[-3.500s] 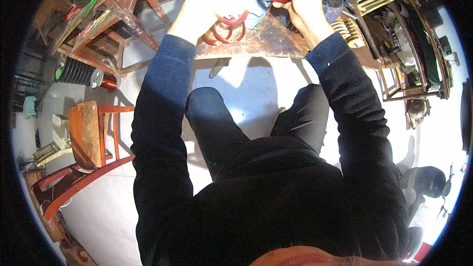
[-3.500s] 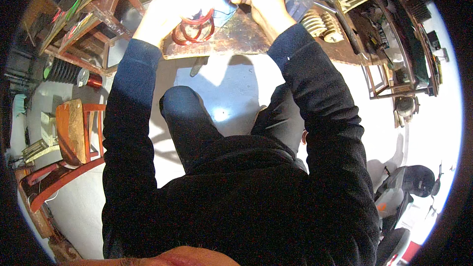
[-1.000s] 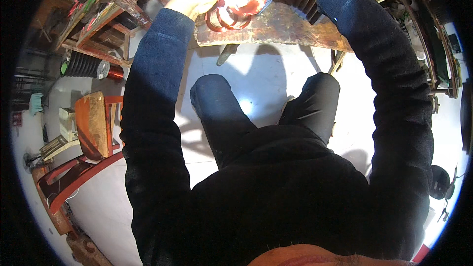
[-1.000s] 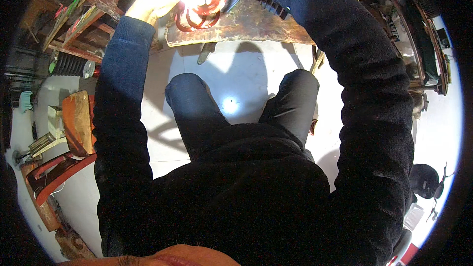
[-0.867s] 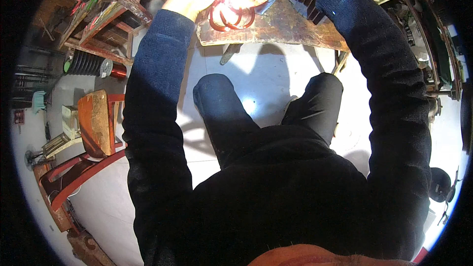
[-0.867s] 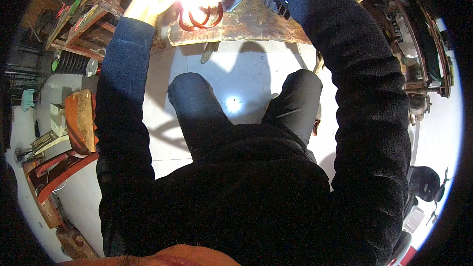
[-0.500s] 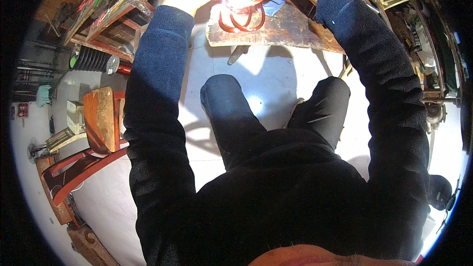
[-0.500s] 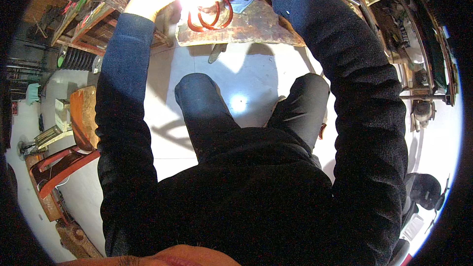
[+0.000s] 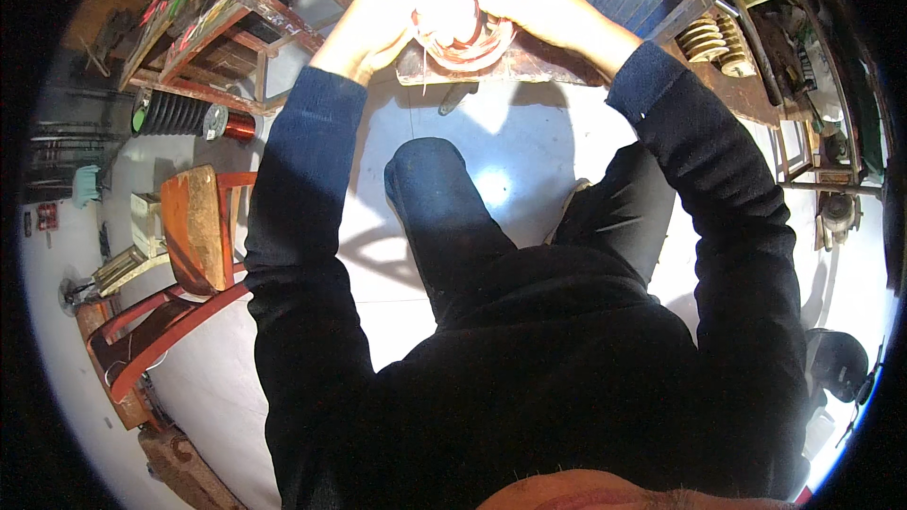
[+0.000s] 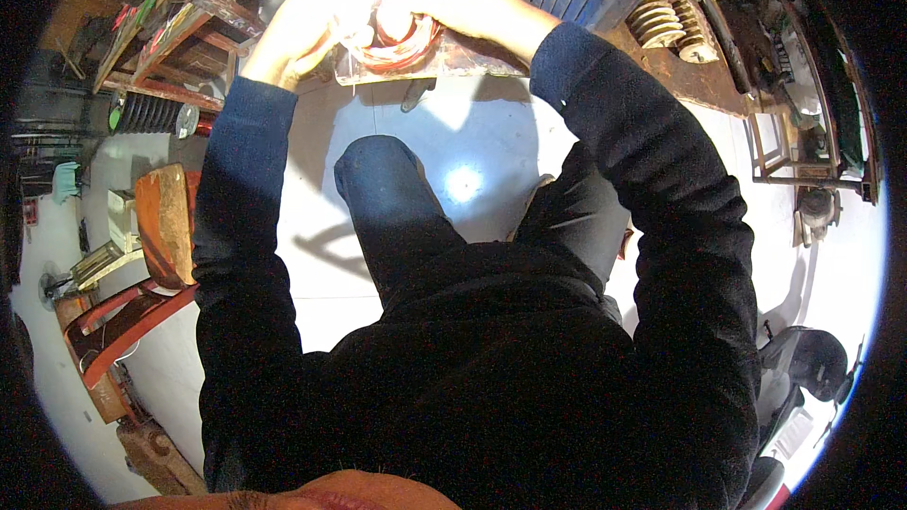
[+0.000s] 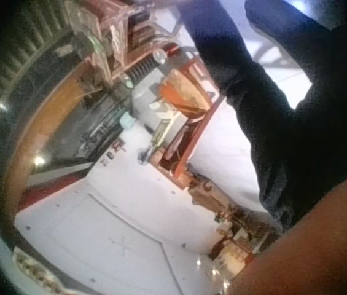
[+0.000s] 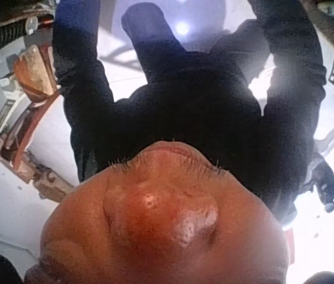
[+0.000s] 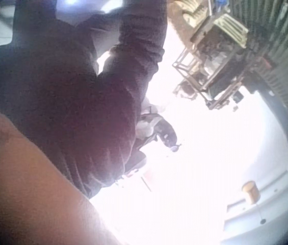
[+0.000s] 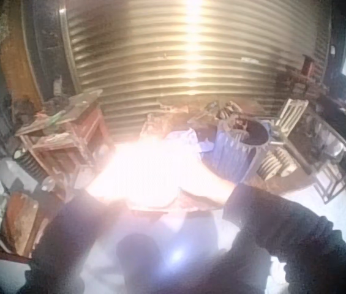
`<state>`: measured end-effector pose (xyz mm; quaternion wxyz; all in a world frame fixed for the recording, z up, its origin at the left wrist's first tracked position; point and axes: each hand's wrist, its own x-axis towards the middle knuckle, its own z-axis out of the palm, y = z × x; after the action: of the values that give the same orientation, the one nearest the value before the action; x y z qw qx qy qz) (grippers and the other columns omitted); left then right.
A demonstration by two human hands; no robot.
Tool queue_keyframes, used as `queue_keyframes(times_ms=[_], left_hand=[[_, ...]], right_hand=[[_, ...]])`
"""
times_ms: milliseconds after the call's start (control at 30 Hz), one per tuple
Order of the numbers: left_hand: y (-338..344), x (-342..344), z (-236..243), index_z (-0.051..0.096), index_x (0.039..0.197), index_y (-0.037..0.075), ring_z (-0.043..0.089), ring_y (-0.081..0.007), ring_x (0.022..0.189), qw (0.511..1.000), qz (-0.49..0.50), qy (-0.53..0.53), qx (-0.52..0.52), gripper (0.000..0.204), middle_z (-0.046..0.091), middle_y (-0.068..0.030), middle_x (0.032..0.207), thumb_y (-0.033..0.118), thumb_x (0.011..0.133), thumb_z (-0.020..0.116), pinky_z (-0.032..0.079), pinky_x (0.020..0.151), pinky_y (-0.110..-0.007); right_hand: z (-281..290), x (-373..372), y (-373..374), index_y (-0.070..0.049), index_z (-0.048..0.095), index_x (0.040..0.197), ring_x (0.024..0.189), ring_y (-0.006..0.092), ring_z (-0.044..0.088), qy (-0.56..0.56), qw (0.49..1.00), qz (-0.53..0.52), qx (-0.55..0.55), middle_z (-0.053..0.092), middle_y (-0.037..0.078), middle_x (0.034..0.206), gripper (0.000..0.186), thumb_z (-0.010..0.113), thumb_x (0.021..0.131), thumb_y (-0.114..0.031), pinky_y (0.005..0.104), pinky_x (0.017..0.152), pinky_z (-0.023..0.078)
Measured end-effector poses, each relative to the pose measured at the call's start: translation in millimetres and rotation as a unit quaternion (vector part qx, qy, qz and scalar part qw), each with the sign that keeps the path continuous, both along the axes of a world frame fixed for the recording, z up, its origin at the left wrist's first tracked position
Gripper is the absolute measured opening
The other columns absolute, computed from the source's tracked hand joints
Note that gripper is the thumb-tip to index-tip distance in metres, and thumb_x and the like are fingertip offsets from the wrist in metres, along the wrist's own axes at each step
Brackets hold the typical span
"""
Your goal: The person winds red insulated wire around a white plastic spool held in a bench vise. They use pliers to cut the wire and continue winding until the spool is full, then remove the finished coil.
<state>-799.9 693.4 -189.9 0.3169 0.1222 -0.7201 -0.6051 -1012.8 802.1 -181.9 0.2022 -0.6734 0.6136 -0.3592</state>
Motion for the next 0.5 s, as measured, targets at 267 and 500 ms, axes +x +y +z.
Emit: queue_keyframes(times_ms=[267,500], left_hand=[[2.6,10.6,-4.6,0.061,0.133,-0.005,0.071,-0.0205,0.110,0.981,0.006,0.013,0.193,0.035,0.069,-0.0165,0.126,0.015,0.104,0.060,0.062,0.092,-0.029],[-58.2,-29.1,-16.8,0.068,0.125,0.000,0.071,-0.0259,0.094,0.923,0.016,-0.207,-0.325,0.035,0.072,-0.0136,0.108,0.024,0.100,0.063,0.058,0.088,-0.037]], right_hand=[[-12.5,16.4,19.0,0.002,0.062,0.113,0.055,0.0102,0.065,-0.146,0.988,0.022,0.039,0.069,0.007,0.083,0.030,0.057,0.106,-0.026,0.0236,0.050,0.056],[-27.3,0.0,-20.9,0.007,0.061,0.104,0.049,0.0208,0.067,-0.050,0.995,-0.048,0.078,0.066,0.014,0.067,0.029,0.053,0.106,-0.022,0.0332,0.042,0.055]])
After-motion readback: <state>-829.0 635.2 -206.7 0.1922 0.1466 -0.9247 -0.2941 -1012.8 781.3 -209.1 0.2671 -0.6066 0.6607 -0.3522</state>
